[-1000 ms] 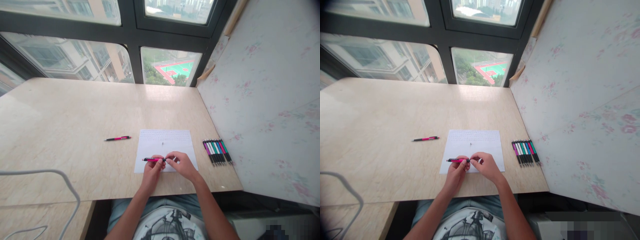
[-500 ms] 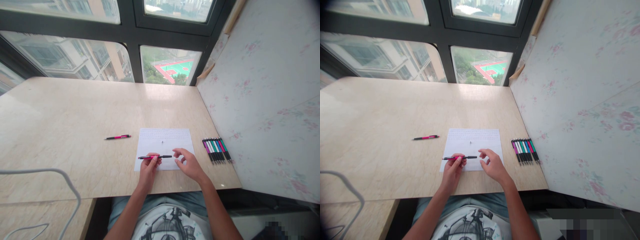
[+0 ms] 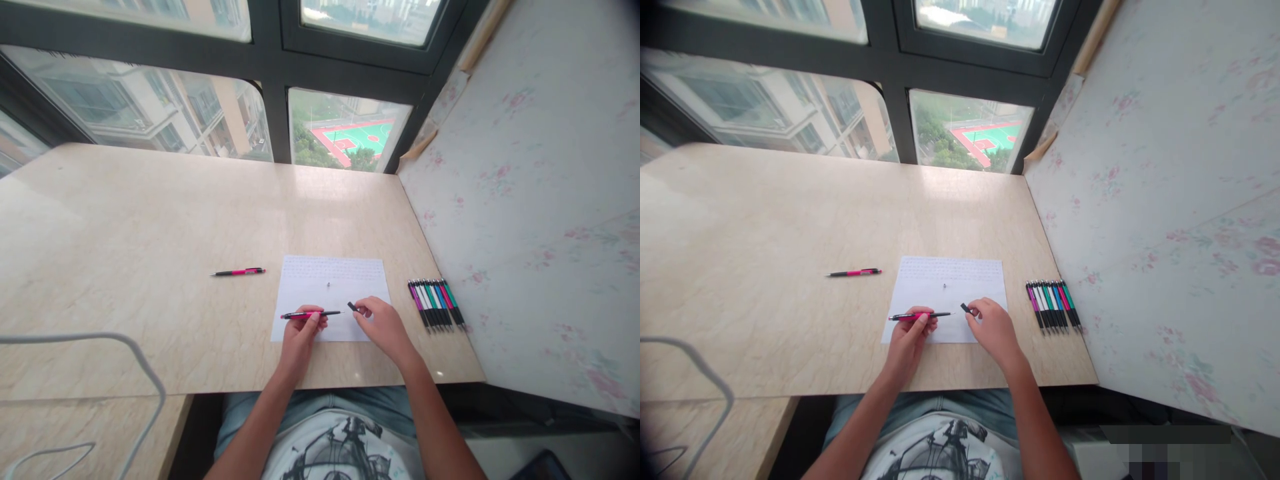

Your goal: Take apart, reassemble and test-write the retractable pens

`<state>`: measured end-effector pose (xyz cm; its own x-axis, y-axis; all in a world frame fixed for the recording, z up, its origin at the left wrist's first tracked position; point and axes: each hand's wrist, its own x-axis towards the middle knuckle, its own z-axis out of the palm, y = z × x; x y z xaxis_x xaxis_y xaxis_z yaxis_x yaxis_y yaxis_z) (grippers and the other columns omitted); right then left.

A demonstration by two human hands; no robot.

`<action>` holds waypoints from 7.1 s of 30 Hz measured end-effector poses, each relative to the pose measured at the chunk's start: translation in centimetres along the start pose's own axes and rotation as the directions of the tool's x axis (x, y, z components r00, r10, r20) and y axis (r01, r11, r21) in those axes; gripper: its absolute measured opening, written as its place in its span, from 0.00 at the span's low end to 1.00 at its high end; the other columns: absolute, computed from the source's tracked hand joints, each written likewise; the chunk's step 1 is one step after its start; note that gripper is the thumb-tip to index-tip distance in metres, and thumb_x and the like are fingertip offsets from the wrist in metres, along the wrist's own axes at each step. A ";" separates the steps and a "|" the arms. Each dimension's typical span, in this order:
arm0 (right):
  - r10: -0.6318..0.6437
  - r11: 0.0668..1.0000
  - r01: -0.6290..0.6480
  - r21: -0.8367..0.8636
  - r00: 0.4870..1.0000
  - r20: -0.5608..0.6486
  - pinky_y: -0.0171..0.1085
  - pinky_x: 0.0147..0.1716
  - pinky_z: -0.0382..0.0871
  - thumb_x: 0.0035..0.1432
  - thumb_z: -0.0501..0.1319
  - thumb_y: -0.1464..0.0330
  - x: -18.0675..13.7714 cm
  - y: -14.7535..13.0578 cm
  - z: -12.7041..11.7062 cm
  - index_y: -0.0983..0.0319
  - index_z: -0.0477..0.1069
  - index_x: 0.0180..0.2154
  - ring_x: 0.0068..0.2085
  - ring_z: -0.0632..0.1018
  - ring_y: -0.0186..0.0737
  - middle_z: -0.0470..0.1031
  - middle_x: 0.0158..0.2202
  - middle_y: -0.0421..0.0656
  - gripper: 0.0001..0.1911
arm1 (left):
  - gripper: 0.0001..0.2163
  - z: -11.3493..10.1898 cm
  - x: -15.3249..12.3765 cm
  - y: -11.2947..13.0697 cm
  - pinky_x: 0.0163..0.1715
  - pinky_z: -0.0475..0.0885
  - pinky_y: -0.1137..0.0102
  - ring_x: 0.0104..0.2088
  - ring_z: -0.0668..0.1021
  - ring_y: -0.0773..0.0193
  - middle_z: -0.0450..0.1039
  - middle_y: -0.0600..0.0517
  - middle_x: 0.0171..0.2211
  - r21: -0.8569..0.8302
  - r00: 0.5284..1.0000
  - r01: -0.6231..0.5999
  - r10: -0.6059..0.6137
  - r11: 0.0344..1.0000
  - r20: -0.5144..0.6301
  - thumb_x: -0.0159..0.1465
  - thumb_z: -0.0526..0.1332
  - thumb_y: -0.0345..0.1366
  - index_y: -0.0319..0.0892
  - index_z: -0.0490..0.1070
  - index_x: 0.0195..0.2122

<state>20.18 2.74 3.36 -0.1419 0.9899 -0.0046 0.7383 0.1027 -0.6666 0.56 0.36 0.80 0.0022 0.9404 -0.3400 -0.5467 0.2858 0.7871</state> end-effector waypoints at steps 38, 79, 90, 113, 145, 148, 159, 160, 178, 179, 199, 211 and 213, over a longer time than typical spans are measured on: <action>0.058 0.862 -0.090 0.499 0.995 0.080 0.33 0.26 0.63 0.64 0.55 0.54 -0.7 -2.1 2.4 0.62 0.74 0.26 0.24 0.71 0.35 0.71 0.21 0.39 0.22 | 0.12 0.1 -0.2 0.2 0.32 0.70 0.70 0.29 0.76 0.65 0.78 0.48 0.27 0.077 0.999 -0.017 0.014 0.997 0.039 0.57 0.68 0.41 0.37 0.77 0.36; -0.008 0.878 0.051 0.476 0.996 -0.091 0.34 0.32 0.69 0.59 0.61 0.65 -0.7 -2.2 1.6 0.60 0.74 0.34 0.34 0.76 0.36 0.76 0.32 0.41 0.06 | 0.10 0.0 0.5 -0.1 0.32 0.71 0.71 0.29 0.78 0.66 0.78 0.49 0.27 0.034 0.999 0.021 -0.023 0.999 0.045 0.57 0.68 0.39 0.38 0.78 0.37; 0.010 0.892 -0.021 0.451 1.000 0.026 0.32 0.27 0.66 0.64 0.56 0.60 -1.0 -2.5 1.7 0.62 0.75 0.30 0.28 0.75 0.34 0.75 0.25 0.39 0.16 | 0.10 -0.1 0.5 -0.2 0.33 0.71 0.71 0.28 0.77 0.66 0.79 0.49 0.27 0.037 0.997 0.015 -0.018 0.999 0.074 0.57 0.68 0.39 0.38 0.78 0.37; -0.084 0.898 0.112 0.426 0.993 -0.085 0.32 0.27 0.64 0.59 0.62 0.65 -1.1 -2.6 0.6 0.60 0.74 0.36 0.33 0.74 0.35 0.76 0.33 0.41 0.05 | 0.09 -0.3 0.3 -0.2 0.32 0.70 0.74 0.29 0.78 0.68 0.79 0.48 0.28 -0.005 0.994 0.022 -0.022 1.000 0.111 0.59 0.67 0.38 0.39 0.78 0.37; 0.032 0.943 0.047 0.331 0.973 -0.227 0.37 0.30 0.75 0.59 0.61 0.67 -2.3 -0.6 -1.4 0.59 0.77 0.37 0.35 0.79 0.41 0.81 0.37 0.45 0.07 | 0.10 -0.4 0.7 0.4 0.31 0.71 0.78 0.29 0.76 0.72 0.76 0.50 0.28 -0.222 0.994 0.108 -0.101 0.969 0.042 0.57 0.70 0.37 0.37 0.78 0.37; 0.112 0.932 -0.014 0.363 0.962 -0.249 0.38 0.32 0.75 0.60 0.60 0.65 -2.3 0.0 -1.2 0.60 0.77 0.39 0.37 0.80 0.43 0.80 0.38 0.46 0.09 | 0.10 -0.4 0.7 0.5 0.30 0.72 0.77 0.29 0.76 0.71 0.76 0.50 0.28 -0.230 0.993 0.115 -0.109 0.966 0.037 0.57 0.70 0.37 0.37 0.78 0.37; 0.133 0.991 -0.133 0.020 0.940 -0.313 0.42 0.40 0.68 0.57 0.59 0.70 2.3 -0.4 3.5 0.60 0.77 0.34 0.36 0.75 0.43 0.77 0.34 0.45 0.07 | 0.10 -0.4 0.4 0.7 0.30 0.71 0.76 0.29 0.76 0.70 0.75 0.50 0.27 -0.227 0.990 0.129 -0.112 0.965 0.086 0.58 0.69 0.37 0.36 0.77 0.37; 0.150 0.988 -0.153 0.013 0.939 -0.308 0.42 0.40 0.68 0.58 0.59 0.69 2.7 -0.8 3.8 0.60 0.77 0.34 0.36 0.75 0.44 0.77 0.34 0.46 0.08 | 0.10 -0.4 0.4 0.7 0.30 0.71 0.76 0.29 0.76 0.70 0.75 0.50 0.27 -0.227 0.989 0.131 -0.113 0.965 0.091 0.58 0.68 0.37 0.36 0.77 0.37; -0.007 0.916 0.040 0.399 0.997 -0.083 0.35 0.31 0.70 0.61 0.60 0.64 -1.6 -3.0 0.9 0.59 0.77 0.35 0.37 0.78 0.41 0.79 0.35 0.44 0.09 | 0.12 -0.1 0.2 0.4 0.35 0.72 0.72 0.31 0.78 0.66 0.78 0.48 0.30 -0.073 0.988 0.118 -0.110 0.990 0.105 0.58 0.68 0.39 0.38 0.76 0.39; -0.024 0.922 0.057 0.383 0.996 -0.089 0.36 0.31 0.71 0.61 0.60 0.65 -1.6 -3.0 0.9 0.59 0.77 0.35 0.37 0.78 0.40 0.79 0.35 0.44 0.08 | 0.11 0.0 0.2 0.4 0.36 0.72 0.71 0.32 0.78 0.66 0.79 0.47 0.31 -0.046 0.988 0.104 -0.099 0.993 0.116 0.59 0.67 0.40 0.38 0.76 0.39; -0.187 0.974 0.203 0.101 0.971 -0.148 0.40 0.35 0.72 0.61 0.60 0.70 -2.1 -1.5 -0.5 0.56 0.78 0.37 0.38 0.74 0.43 0.75 0.35 0.45 0.08 | 0.10 0.2 0.2 0.4 0.34 0.73 0.74 0.34 0.79 0.66 0.80 0.46 0.36 0.010 0.986 0.094 -0.095 0.995 0.135 0.58 0.68 0.36 0.39 0.76 0.39; 0.135 0.976 -0.091 0.199 0.966 -0.219 0.40 0.38 0.71 0.58 0.61 0.69 1.6 -0.1 2.0 0.60 0.78 0.34 0.35 0.78 0.42 0.80 0.34 0.44 0.06 | 0.10 0.0 0.4 0.3 0.34 0.73 0.76 0.34 0.79 0.68 0.80 0.46 0.37 -0.068 0.991 0.097 -0.090 0.993 0.100 0.58 0.68 0.36 0.39 0.76 0.39; 0.152 0.969 -0.099 0.227 0.961 -0.233 0.40 0.39 0.71 0.60 0.59 0.67 2.7 -0.8 2.4 0.60 0.78 0.35 0.36 0.78 0.42 0.80 0.34 0.45 0.08 | 0.10 0.0 0.4 0.3 0.34 0.72 0.76 0.34 0.79 0.68 0.80 0.46 0.37 -0.066 0.991 0.095 -0.088 0.993 0.103 0.59 0.68 0.36 0.39 0.76 0.40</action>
<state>17.64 5.14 2.12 0.1297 0.9892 0.0677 0.5799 -0.0202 -0.8144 0.41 0.78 0.87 0.1362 0.9256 -0.3531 -0.5983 0.3609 0.7154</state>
